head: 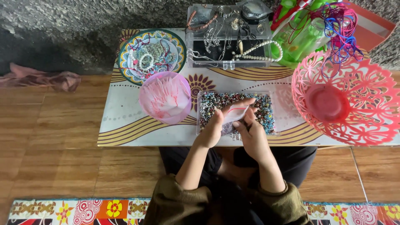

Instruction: Picking up small decorative beads from a container and placing them into a small plastic bag for packaging.

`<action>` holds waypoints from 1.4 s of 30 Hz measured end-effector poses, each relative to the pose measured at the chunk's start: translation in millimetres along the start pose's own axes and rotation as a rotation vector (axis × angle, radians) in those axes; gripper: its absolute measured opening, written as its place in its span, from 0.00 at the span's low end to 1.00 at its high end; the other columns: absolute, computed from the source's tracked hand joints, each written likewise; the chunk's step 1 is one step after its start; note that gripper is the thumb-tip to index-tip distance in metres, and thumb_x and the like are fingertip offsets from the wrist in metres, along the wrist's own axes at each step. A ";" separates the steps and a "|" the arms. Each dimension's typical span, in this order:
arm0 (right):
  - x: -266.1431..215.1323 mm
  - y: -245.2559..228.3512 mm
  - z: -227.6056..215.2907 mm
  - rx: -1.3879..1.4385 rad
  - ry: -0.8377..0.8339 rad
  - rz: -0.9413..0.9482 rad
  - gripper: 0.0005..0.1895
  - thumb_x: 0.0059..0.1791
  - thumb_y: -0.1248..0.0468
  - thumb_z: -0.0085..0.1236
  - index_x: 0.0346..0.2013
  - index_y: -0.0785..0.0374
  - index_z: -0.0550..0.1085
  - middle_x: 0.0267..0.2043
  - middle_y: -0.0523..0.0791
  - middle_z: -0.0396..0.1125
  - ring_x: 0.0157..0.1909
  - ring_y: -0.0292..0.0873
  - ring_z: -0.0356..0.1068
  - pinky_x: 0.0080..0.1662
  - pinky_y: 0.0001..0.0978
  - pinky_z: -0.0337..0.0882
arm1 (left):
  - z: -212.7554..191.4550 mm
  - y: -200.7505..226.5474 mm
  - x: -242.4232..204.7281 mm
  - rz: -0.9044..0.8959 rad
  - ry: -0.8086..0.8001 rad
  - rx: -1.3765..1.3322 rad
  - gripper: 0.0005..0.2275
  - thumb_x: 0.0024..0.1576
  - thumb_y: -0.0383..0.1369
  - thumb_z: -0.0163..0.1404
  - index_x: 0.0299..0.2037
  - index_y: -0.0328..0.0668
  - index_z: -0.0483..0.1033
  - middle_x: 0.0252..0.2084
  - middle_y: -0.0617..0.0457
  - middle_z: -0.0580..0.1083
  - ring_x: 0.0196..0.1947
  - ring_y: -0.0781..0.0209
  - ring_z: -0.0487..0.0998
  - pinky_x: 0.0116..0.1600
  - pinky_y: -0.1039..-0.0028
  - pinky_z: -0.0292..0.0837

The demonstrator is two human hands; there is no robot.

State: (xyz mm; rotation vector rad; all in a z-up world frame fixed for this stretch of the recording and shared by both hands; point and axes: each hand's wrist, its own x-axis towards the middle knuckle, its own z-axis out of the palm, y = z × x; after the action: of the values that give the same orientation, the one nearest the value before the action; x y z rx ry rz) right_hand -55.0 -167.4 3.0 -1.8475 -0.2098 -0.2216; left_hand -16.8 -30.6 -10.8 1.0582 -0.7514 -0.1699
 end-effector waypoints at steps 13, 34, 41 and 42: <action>7.0 18.1 0.0 0.224 -0.036 0.093 0.08 0.56 0.67 0.52 0.42 0.70 0.76 0.34 0.45 0.70 0.41 0.39 0.63 0.48 0.35 0.69 | -27.5 -20.4 2.7 0.037 0.115 -0.043 0.42 0.63 0.64 0.24 0.71 0.31 0.63 0.51 0.37 0.72 0.54 0.48 0.75 0.66 0.47 0.69; 16.5 15.4 -41.0 -0.293 -0.016 -0.113 0.08 0.49 0.72 0.61 0.42 0.64 0.75 0.48 0.47 0.69 0.49 0.40 0.73 0.48 0.24 0.75 | -27.4 16.4 -22.4 0.098 0.147 1.087 0.26 0.61 0.39 0.55 0.66 0.37 0.63 0.57 0.48 0.71 0.58 0.50 0.73 0.69 0.57 0.69; 13.2 20.6 -36.5 -0.378 0.072 -0.320 0.07 0.49 0.71 0.62 0.41 0.64 0.76 0.52 0.48 0.72 0.57 0.49 0.72 0.61 0.40 0.70 | -30.2 12.8 -14.4 0.149 0.179 1.132 0.26 0.61 0.41 0.53 0.65 0.35 0.64 0.58 0.47 0.71 0.59 0.50 0.73 0.70 0.56 0.71; 15.1 21.8 -36.3 -0.475 0.080 -0.407 0.09 0.50 0.70 0.61 0.45 0.63 0.75 0.60 0.49 0.70 0.66 0.57 0.68 0.69 0.53 0.65 | -31.0 13.0 -11.5 0.130 0.149 1.123 0.27 0.60 0.39 0.56 0.66 0.35 0.63 0.58 0.46 0.71 0.59 0.49 0.73 0.70 0.56 0.71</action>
State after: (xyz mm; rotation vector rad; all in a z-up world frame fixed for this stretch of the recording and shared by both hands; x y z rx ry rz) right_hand -36.4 -207.9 -3.1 -2.2452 -0.5132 -0.6740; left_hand -8.6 3.8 -13.8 2.0403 -0.7726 0.5046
